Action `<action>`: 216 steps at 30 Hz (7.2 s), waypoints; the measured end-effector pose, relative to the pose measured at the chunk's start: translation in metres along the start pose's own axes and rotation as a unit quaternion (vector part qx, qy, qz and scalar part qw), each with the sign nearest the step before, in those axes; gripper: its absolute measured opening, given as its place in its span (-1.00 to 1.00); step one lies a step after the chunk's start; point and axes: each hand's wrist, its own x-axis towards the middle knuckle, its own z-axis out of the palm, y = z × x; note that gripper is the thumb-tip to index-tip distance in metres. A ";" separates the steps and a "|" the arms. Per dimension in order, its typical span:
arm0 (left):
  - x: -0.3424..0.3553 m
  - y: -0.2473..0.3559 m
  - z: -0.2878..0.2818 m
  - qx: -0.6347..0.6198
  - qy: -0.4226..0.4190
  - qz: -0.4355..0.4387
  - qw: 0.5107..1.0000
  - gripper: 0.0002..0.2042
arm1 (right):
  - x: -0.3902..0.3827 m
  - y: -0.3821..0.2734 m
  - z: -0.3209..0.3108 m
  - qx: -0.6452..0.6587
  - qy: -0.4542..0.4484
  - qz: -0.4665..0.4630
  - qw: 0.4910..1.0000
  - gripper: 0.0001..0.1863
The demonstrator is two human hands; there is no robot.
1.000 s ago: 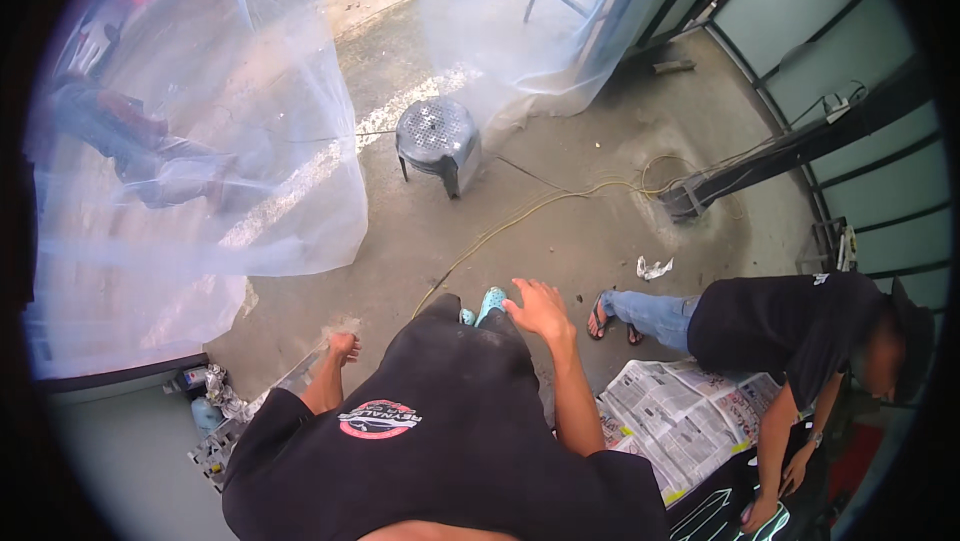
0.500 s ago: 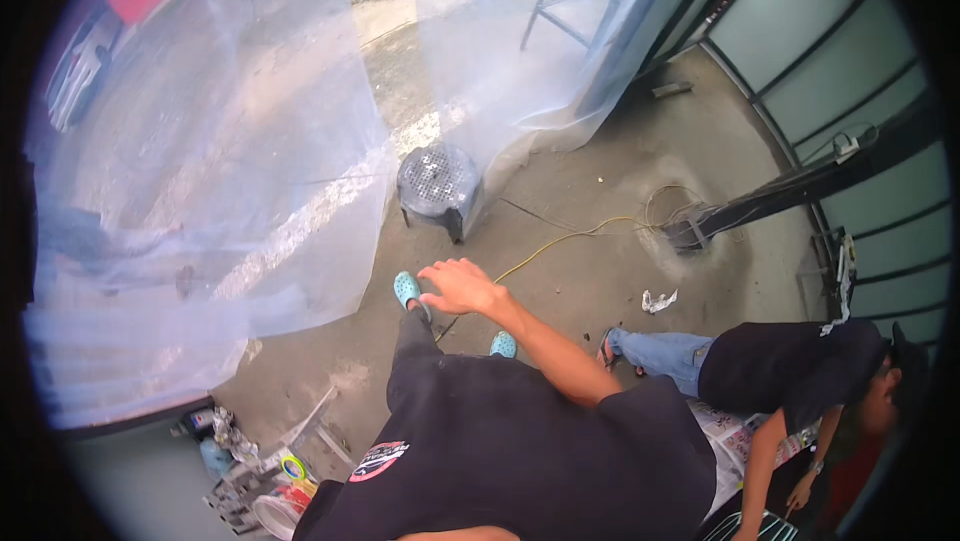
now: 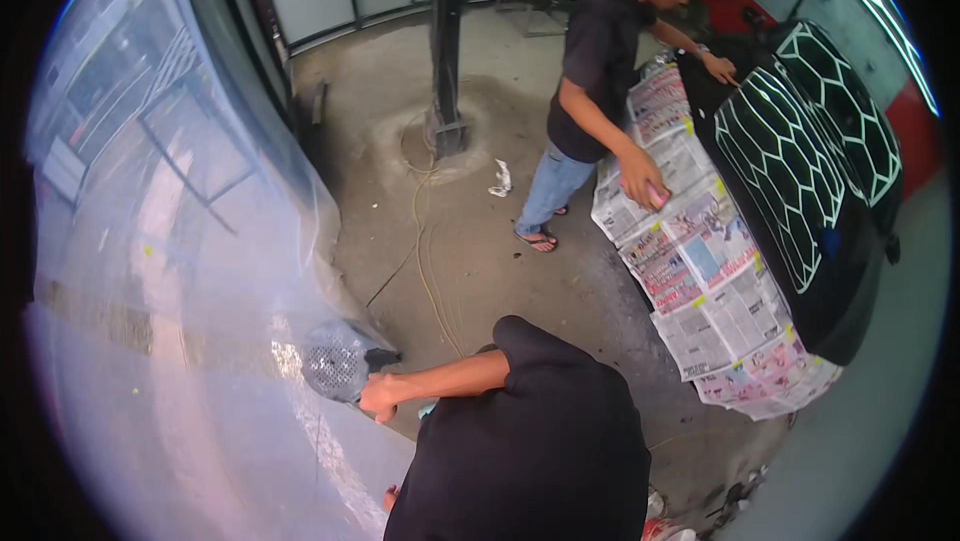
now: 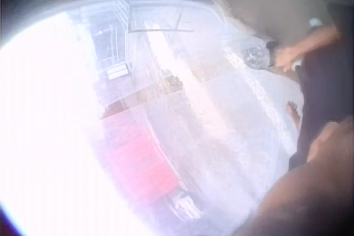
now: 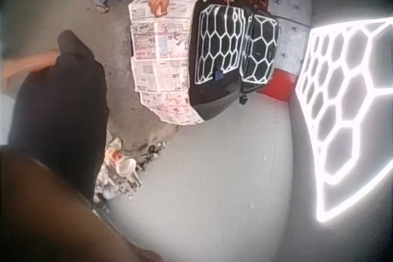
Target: The person sands a car hood with a sanding block, dips sandpaper and a block into a bucket of water, and then sands the car hood again with the wet sanding block.
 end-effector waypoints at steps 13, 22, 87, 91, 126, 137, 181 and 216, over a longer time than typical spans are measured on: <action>0.049 0.113 0.205 0.356 -0.299 0.195 0.864 -0.63 | -0.207 0.140 0.048 0.343 0.710 0.359 0.500 -0.74; -0.034 0.119 0.374 0.397 -0.346 0.136 0.839 -0.69 | -0.443 0.215 0.139 0.415 0.860 0.293 -0.052 -0.40; -0.194 0.150 0.871 0.788 -0.564 0.204 0.135 -0.78 | -0.482 0.040 0.046 0.040 0.981 0.033 -0.187 -0.36; -0.298 0.088 0.810 0.740 -0.658 0.107 0.088 -0.70 | -0.449 0.022 0.102 0.074 0.967 0.061 -0.237 -0.58; -0.518 -0.400 0.202 0.649 -0.615 0.004 -0.447 -0.69 | -0.151 -0.372 0.327 -0.146 0.331 0.444 -0.820 -0.78; -0.519 -0.528 0.052 0.747 -0.606 0.134 -0.239 -0.51 | -0.111 -0.488 0.373 -0.148 0.371 0.356 -0.845 -0.76; -0.407 -0.693 -0.690 0.521 -0.552 -0.103 -0.642 -0.74 | 0.302 -1.212 0.537 -0.409 -0.113 0.459 -0.780 -0.78; -0.290 -0.905 -1.327 0.505 -0.554 -0.105 -0.653 -0.77 | 0.563 -1.492 0.826 -0.068 -0.073 0.218 -0.971 -0.63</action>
